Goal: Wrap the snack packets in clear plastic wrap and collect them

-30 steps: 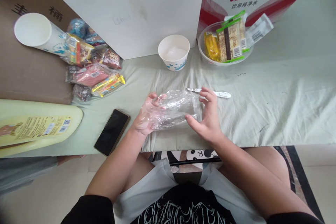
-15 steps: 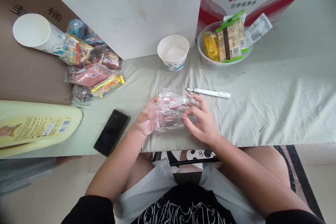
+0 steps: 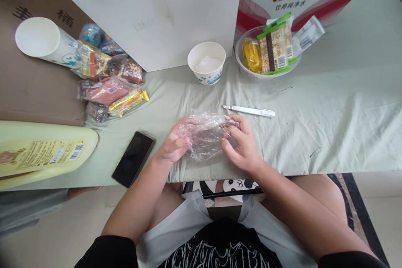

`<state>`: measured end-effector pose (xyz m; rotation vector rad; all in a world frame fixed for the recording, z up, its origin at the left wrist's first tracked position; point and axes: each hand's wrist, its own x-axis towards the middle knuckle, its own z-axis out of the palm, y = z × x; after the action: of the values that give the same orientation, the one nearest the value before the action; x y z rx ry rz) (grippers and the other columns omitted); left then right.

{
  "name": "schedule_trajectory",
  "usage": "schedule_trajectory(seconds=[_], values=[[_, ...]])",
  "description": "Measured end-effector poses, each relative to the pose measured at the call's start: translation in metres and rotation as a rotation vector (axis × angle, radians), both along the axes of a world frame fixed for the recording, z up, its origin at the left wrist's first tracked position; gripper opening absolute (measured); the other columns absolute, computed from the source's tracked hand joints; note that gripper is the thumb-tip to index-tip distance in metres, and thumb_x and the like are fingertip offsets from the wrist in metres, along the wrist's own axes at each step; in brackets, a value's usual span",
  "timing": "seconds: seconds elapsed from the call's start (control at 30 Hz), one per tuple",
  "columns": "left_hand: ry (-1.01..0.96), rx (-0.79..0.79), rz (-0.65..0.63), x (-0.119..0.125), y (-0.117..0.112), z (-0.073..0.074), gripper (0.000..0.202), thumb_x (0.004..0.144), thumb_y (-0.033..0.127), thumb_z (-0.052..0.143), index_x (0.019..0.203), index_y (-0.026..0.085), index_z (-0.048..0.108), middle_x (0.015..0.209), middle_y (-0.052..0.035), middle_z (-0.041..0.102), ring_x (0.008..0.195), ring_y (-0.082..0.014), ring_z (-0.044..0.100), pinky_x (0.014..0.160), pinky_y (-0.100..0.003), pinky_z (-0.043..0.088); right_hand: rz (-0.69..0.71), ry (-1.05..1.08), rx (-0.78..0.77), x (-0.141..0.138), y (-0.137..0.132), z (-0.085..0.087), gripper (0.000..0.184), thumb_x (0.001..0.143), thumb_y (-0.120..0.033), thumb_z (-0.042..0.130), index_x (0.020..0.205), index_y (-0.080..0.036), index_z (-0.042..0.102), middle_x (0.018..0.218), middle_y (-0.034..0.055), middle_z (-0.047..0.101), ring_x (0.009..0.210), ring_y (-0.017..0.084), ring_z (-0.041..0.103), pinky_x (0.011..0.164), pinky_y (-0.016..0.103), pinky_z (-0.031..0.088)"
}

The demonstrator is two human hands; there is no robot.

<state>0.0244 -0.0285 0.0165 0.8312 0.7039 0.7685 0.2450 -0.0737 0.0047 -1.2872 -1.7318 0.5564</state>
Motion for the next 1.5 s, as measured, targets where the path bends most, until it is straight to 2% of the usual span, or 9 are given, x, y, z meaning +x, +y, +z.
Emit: schedule_trajectory(seconds=[0.3, 0.57, 0.7, 0.87, 0.97, 1.07, 1.2, 1.37, 1.5], values=[[0.042, 0.01, -0.001, 0.0, 0.0, -0.001, 0.052, 0.072, 0.048, 0.085, 0.113, 0.02, 0.072, 0.127, -0.0131, 0.072, 0.118, -0.0309, 0.068, 0.096, -0.041, 0.057, 0.023, -0.021, -0.036, 0.0, 0.0, 0.002, 0.01, 0.09, -0.025, 0.054, 0.081, -0.023, 0.057, 0.115, 0.0109, 0.058, 0.115, 0.03, 0.06, 0.095, 0.052, 0.053], [0.1, 0.068, 0.063, -0.003, 0.002, -0.006, 0.052, 0.071, 0.048, 0.085, 0.113, 0.02, 0.072, 0.127, -0.0114, 0.07, 0.114, -0.0282, 0.069, 0.096, -0.038, 0.056, -0.032, -0.021, -0.083, -0.001, 0.001, -0.002, 0.009, 0.089, -0.027, 0.056, 0.082, -0.023, 0.059, 0.114, 0.0108, 0.06, 0.114, 0.03, 0.06, 0.095, 0.052, 0.054], [0.096, 0.078, 0.08, -0.003, 0.001, -0.006, 0.052, 0.072, 0.046, 0.086, 0.114, 0.02, 0.071, 0.116, -0.0104, 0.074, 0.106, -0.0254, 0.071, 0.095, -0.037, 0.055, -0.058, -0.009, -0.068, -0.002, 0.001, -0.003, 0.01, 0.089, -0.024, 0.057, 0.079, -0.023, 0.058, 0.111, 0.0103, 0.06, 0.109, 0.029, 0.061, 0.091, 0.05, 0.055], [0.154, 0.123, 0.184, 0.0, 0.001, -0.006, 0.046, 0.07, 0.042, 0.087, 0.108, 0.019, 0.072, 0.11, -0.0083, 0.076, 0.1, -0.0223, 0.072, 0.092, -0.035, 0.055, -0.094, -0.027, -0.045, -0.003, 0.003, 0.0, 0.012, 0.086, -0.021, 0.061, 0.075, -0.023, 0.057, 0.107, 0.0094, 0.06, 0.103, 0.027, 0.063, 0.087, 0.047, 0.055], [0.216, 0.128, 0.278, 0.003, 0.003, -0.006, 0.038, 0.072, 0.037, 0.083, 0.103, 0.019, 0.07, 0.111, -0.0081, 0.075, 0.096, -0.0209, 0.073, 0.089, -0.034, 0.056, -0.103, -0.011, -0.046, -0.004, 0.003, 0.0, 0.014, 0.086, -0.02, 0.063, 0.075, -0.023, 0.056, 0.106, 0.0089, 0.061, 0.1, 0.024, 0.065, 0.078, 0.04, 0.057], [0.227, 0.098, 0.325, 0.005, 0.004, -0.005, 0.029, 0.072, 0.027, 0.077, 0.099, 0.019, 0.068, 0.114, -0.0075, 0.075, 0.093, -0.0201, 0.074, 0.087, -0.034, 0.057, -0.075, 0.061, -0.121, -0.005, 0.003, -0.004, 0.007, 0.087, -0.021, 0.063, 0.092, -0.024, 0.059, 0.115, 0.0096, 0.061, 0.091, 0.02, 0.065, 0.067, 0.033, 0.055], [0.185, 0.072, 0.317, 0.007, 0.004, -0.001, 0.027, 0.069, 0.018, 0.069, 0.096, 0.02, 0.066, 0.111, -0.0051, 0.074, 0.091, -0.0196, 0.075, 0.085, -0.034, 0.058, -0.003, 0.161, -0.304, -0.005, 0.001, -0.011, 0.037, 0.089, -0.027, 0.061, 0.124, -0.025, 0.049, 0.106, 0.0061, 0.066, 0.071, 0.015, 0.063, 0.065, 0.034, 0.053], [0.156, 0.061, 0.353, 0.006, 0.004, 0.002, 0.027, 0.073, 0.018, 0.072, 0.097, 0.02, 0.061, 0.101, -0.0014, 0.072, 0.081, -0.0155, 0.073, 0.077, -0.029, 0.055, 0.001, 0.186, -0.391, -0.006, 0.0, -0.005, 0.035, 0.09, -0.03, 0.059, 0.122, -0.025, 0.046, 0.086, 0.0003, 0.066, 0.068, 0.015, 0.063, 0.064, 0.031, 0.051], [0.109, -0.031, 0.366, 0.005, 0.006, 0.004, 0.044, 0.073, 0.021, 0.077, 0.109, 0.024, 0.053, 0.098, 0.0002, 0.071, 0.076, -0.0149, 0.072, 0.069, -0.027, 0.054, -0.047, 0.143, -0.366, -0.007, 0.001, -0.001, 0.027, 0.088, -0.028, 0.059, 0.114, -0.026, 0.051, 0.078, -0.0018, 0.062, 0.063, 0.013, 0.059, 0.06, 0.029, 0.047]])
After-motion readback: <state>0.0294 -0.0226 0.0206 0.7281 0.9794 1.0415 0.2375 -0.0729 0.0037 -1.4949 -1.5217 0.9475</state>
